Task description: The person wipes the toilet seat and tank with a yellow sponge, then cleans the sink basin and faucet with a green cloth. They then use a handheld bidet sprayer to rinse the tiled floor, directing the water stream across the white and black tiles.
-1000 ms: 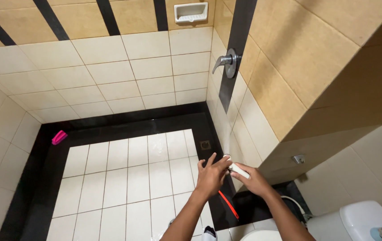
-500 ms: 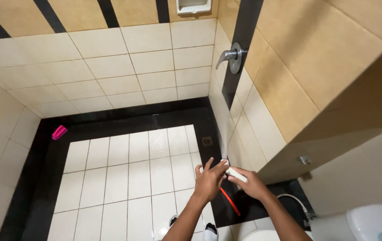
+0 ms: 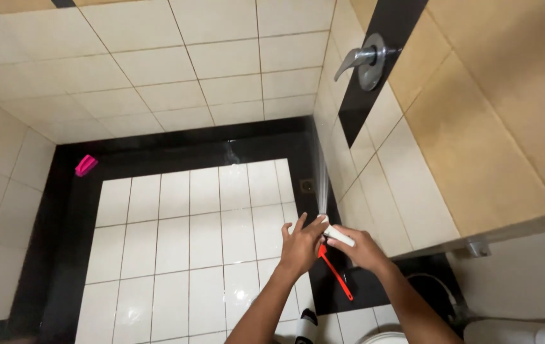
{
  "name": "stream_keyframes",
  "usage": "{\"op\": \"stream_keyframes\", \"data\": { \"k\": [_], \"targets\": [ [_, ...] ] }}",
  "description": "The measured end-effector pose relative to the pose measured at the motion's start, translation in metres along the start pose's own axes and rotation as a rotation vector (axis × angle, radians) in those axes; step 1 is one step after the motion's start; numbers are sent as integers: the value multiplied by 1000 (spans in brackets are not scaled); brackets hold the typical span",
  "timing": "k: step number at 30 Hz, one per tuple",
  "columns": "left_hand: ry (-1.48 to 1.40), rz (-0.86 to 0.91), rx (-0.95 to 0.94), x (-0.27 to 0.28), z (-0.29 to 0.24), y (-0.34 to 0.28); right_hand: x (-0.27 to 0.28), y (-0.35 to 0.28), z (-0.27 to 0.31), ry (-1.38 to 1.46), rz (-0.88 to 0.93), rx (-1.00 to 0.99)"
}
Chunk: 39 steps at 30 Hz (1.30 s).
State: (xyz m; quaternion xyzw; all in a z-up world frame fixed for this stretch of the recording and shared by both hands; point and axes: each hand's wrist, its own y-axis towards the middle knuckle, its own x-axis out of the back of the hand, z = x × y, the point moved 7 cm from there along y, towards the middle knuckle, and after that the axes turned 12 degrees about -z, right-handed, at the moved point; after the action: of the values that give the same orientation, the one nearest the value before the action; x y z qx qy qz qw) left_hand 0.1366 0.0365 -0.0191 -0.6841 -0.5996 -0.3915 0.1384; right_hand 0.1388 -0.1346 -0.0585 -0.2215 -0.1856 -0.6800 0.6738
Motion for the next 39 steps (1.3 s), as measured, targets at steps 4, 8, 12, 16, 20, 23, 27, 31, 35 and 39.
{"op": "stream_keyframes", "data": {
  "k": [4, 8, 12, 16, 20, 23, 27, 31, 35, 39],
  "targets": [
    [41, 27, -30, 6, 8, 23, -6, 25, -3, -62, -11, 47],
    [53, 106, -81, 8, 13, 41, -5, 35, 17, -33, -14, 18],
    [93, 197, -152, 4, 20, 54, -7, 41, 19, -28, -51, 31],
    [71, 250, -251, 6, 24, 58, -8, 41, 26, 14, -33, -60],
    [30, 314, -262, 16, 23, 61, -16, 35, 20, 29, -67, -31],
    [42, 358, -284, 21, 19, 63, -18, 29, 12, 43, -100, -68],
    [44, 403, -349, 26, 11, 58, -18, 12, 8, 39, -159, -111],
    [34, 437, -386, 27, 3, 49, -16, -8, 7, -22, -203, -222],
    [-7, 451, -415, 27, -1, 38, -15, -31, 13, -20, -217, -300],
    [-7, 471, -460, 27, -3, 17, -25, -58, 5, -16, -229, -306]
  ]
}}
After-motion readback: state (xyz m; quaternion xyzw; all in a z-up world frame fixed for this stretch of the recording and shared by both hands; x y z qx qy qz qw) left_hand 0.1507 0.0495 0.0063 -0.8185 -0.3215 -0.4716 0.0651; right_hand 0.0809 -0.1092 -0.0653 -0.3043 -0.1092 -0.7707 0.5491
